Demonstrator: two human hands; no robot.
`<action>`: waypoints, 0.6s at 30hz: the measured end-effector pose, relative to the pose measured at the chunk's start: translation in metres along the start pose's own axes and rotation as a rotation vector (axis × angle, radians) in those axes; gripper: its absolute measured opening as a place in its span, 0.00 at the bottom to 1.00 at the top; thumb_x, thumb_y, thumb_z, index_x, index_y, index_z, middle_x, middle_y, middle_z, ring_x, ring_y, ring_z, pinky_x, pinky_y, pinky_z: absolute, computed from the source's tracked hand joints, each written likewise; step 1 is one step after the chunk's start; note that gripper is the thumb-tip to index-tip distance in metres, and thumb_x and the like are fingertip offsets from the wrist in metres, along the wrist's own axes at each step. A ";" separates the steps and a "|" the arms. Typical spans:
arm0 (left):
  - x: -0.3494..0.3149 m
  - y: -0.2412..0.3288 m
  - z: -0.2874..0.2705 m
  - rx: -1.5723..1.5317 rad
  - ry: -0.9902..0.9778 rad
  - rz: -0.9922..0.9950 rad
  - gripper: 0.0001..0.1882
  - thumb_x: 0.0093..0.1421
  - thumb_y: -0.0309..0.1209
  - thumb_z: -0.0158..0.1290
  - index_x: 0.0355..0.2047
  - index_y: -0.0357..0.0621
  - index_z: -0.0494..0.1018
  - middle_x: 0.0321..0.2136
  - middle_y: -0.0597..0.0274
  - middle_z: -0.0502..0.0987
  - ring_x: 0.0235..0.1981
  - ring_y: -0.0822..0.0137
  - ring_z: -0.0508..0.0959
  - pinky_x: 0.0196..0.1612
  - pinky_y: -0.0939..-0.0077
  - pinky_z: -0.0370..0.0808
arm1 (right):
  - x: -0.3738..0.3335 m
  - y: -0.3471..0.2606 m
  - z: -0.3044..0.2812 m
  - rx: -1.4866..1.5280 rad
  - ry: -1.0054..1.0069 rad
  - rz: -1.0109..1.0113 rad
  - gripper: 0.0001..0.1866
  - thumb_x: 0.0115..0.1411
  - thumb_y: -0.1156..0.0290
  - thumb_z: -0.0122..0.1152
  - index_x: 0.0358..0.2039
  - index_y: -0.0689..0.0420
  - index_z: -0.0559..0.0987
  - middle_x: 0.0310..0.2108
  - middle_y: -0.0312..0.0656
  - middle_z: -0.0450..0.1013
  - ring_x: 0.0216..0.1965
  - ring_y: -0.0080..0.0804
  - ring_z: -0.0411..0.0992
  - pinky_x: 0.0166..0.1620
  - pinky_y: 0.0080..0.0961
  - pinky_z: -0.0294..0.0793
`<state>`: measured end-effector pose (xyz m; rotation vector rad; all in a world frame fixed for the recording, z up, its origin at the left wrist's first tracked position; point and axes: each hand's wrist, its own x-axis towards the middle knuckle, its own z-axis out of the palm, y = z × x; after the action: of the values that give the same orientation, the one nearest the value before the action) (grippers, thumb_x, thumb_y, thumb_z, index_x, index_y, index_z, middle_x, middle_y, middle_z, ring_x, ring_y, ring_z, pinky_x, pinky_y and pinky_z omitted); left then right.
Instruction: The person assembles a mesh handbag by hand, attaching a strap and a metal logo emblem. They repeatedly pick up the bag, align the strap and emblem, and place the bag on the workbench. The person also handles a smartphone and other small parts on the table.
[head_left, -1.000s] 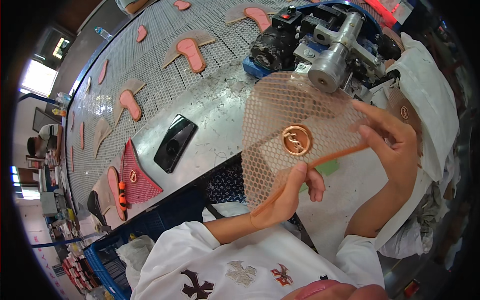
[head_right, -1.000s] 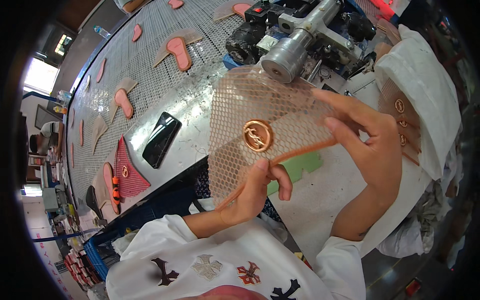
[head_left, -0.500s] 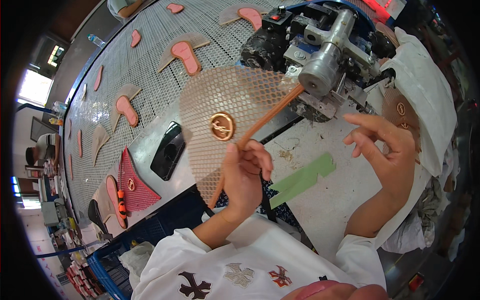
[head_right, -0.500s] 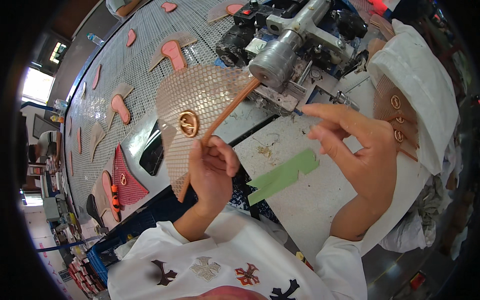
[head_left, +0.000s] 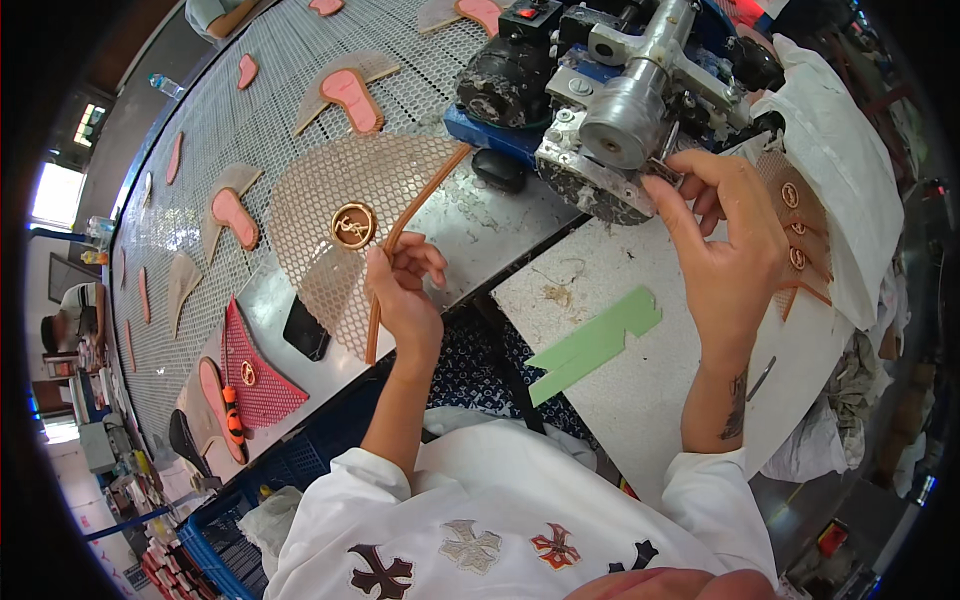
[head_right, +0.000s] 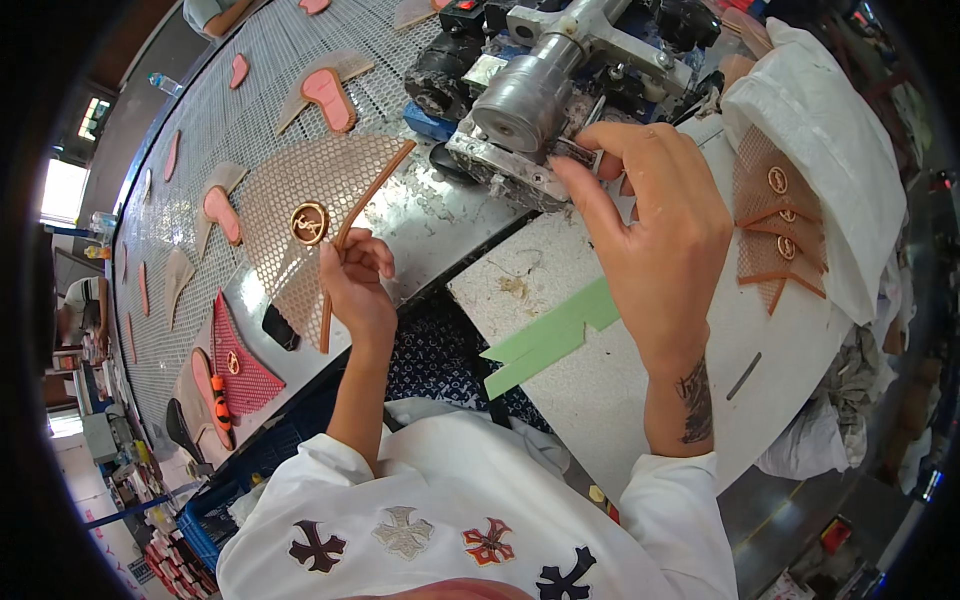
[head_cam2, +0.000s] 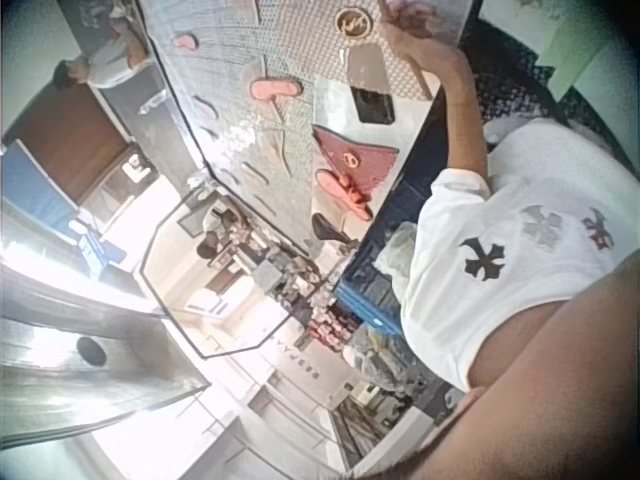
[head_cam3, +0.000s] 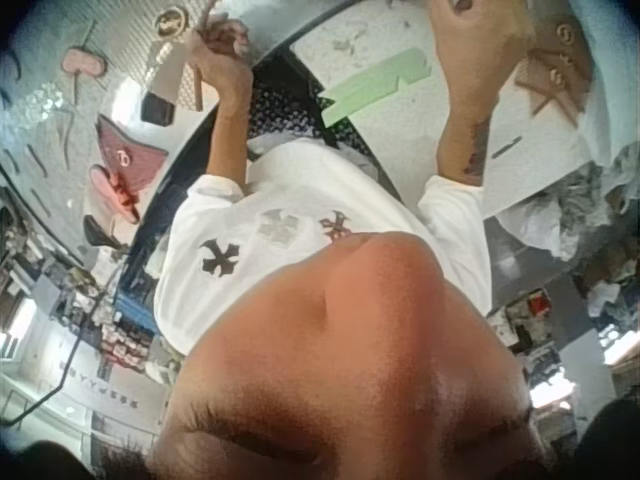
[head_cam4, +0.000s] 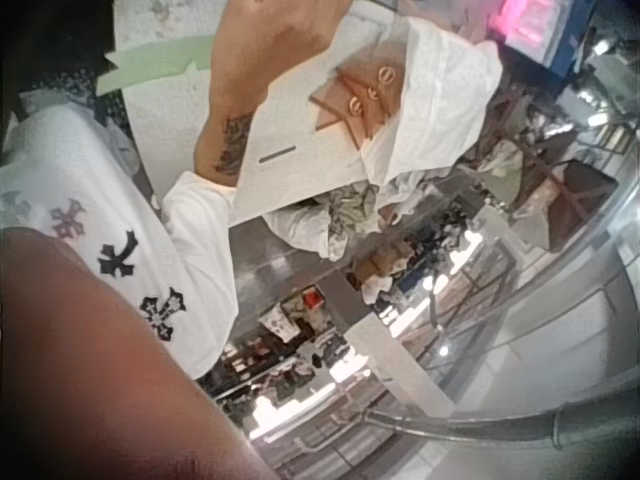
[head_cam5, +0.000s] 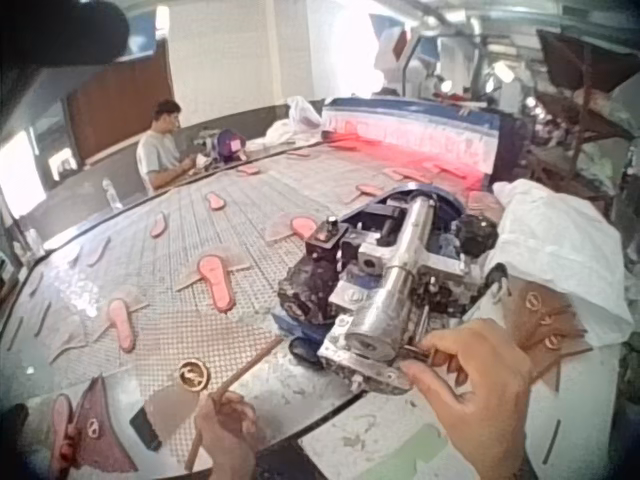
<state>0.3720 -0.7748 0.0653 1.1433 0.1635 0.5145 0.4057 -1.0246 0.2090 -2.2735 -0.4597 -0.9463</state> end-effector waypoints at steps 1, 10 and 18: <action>0.004 -0.007 -0.004 0.063 0.009 0.015 0.30 0.76 0.48 0.30 0.40 0.36 0.74 0.22 0.55 0.75 0.21 0.70 0.70 0.27 0.76 0.68 | 0.000 0.001 0.002 -0.013 0.014 -0.010 0.10 0.51 0.76 0.75 0.33 0.57 0.81 0.26 0.35 0.74 0.26 0.27 0.70 0.27 0.25 0.68; 0.008 -0.022 -0.020 -0.005 0.014 0.003 0.30 0.76 0.49 0.31 0.39 0.35 0.74 0.22 0.55 0.76 0.20 0.71 0.71 0.27 0.78 0.68 | 0.001 -0.003 0.000 0.006 0.000 -0.020 0.08 0.53 0.80 0.71 0.31 0.59 0.80 0.26 0.37 0.74 0.26 0.31 0.73 0.30 0.29 0.71; 0.010 -0.024 -0.015 0.045 -0.009 -0.027 0.30 0.76 0.49 0.31 0.39 0.34 0.74 0.22 0.56 0.76 0.20 0.71 0.71 0.27 0.78 0.68 | 0.006 0.008 -0.007 0.024 -0.046 -0.057 0.05 0.55 0.80 0.68 0.32 0.60 0.80 0.25 0.40 0.74 0.26 0.36 0.73 0.31 0.29 0.71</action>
<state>0.3823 -0.7656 0.0391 1.1854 0.1831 0.4841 0.4106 -1.0348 0.2140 -2.2756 -0.5561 -0.9131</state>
